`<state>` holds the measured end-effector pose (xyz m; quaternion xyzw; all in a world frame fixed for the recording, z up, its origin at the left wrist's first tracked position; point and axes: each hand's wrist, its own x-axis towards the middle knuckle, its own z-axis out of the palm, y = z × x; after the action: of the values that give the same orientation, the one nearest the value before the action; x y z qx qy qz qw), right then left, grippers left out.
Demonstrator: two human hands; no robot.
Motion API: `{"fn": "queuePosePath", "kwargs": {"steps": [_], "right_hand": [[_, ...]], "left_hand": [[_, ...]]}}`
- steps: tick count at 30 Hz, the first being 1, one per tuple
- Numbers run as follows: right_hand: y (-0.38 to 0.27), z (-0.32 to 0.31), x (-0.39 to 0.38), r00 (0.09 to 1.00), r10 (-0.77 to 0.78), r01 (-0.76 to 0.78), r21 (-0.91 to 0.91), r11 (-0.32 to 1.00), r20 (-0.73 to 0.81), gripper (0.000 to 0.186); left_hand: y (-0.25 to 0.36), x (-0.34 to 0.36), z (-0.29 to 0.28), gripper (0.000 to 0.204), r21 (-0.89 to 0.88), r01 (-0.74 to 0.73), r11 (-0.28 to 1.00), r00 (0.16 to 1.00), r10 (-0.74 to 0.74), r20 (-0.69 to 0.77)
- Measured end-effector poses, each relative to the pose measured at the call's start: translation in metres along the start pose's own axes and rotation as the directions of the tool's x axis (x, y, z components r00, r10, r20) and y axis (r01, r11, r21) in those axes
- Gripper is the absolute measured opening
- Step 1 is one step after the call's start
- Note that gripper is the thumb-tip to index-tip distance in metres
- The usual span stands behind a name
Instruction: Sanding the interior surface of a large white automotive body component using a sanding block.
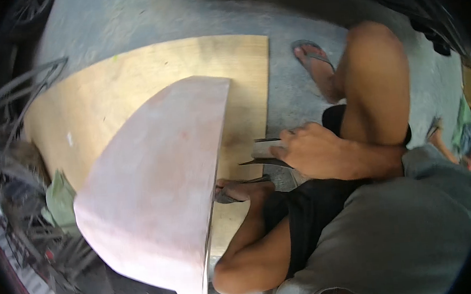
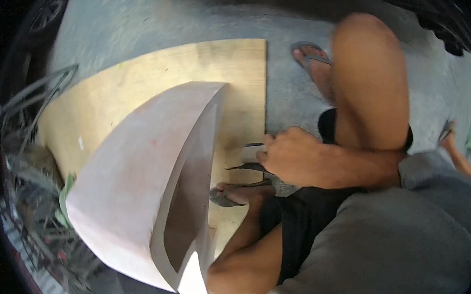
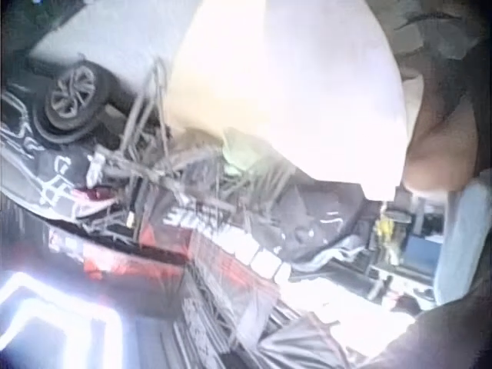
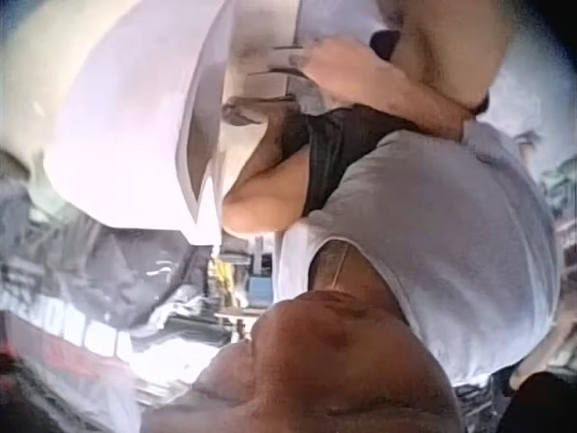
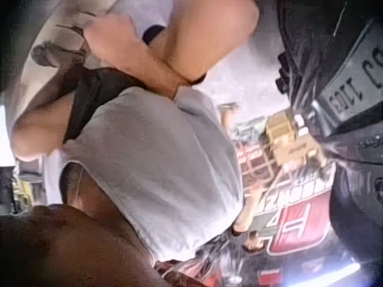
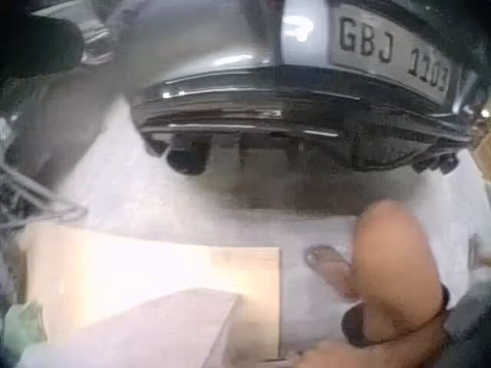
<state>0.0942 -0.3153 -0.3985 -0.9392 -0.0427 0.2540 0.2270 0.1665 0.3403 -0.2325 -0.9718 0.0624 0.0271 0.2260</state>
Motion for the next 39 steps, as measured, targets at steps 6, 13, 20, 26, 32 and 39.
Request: {"fn": "queuePosePath", "kwargs": {"steps": [6, 13, 20, 26, 32, 39], "right_hand": [[-0.024, 0.04, -0.019, 0.987, -0.038, 0.041, 0.016, 0.999, -0.159, 0.043], [-0.03, 0.066, -0.052, 0.941, 0.032, -0.032, 0.004, 0.999, -0.336, 0.04], [-0.012, 0.059, 0.026, 0.864, -0.024, 0.007, -0.035, 0.999, -0.503, 0.04], [0.039, 0.082, 0.066, 0.825, 0.046, -0.051, 0.006, 0.999, -0.564, 0.048], [0.015, 0.078, 0.08, 0.812, -0.028, 0.033, -0.001, 0.999, -0.583, 0.053], [0.017, 0.089, 0.073, 0.84, 0.053, -0.043, 0.031, 0.999, -0.539, 0.054]], "left_hand": [[0.032, -0.067, 0.014, 0.03, -0.184, 0.064, 0.981, 0.991, -0.085, -0.107], [0.055, -0.144, -0.008, 0.031, -0.417, 0.036, 0.908, 0.969, -0.134, -0.208], [0.101, -0.18, -0.061, 0.032, -0.608, 0.009, 0.794, 0.954, -0.189, -0.233], [0.162, -0.061, -0.129, 0.043, -0.905, -0.367, 0.214, 0.851, -0.316, -0.42], [0.344, 0.14, -0.221, 0.067, -0.373, -0.59, 0.716, 0.745, 0.306, -0.592], [0.393, 0.19, -0.203, 0.08, -0.587, -0.501, 0.636, 0.849, 0.23, -0.476]]}}
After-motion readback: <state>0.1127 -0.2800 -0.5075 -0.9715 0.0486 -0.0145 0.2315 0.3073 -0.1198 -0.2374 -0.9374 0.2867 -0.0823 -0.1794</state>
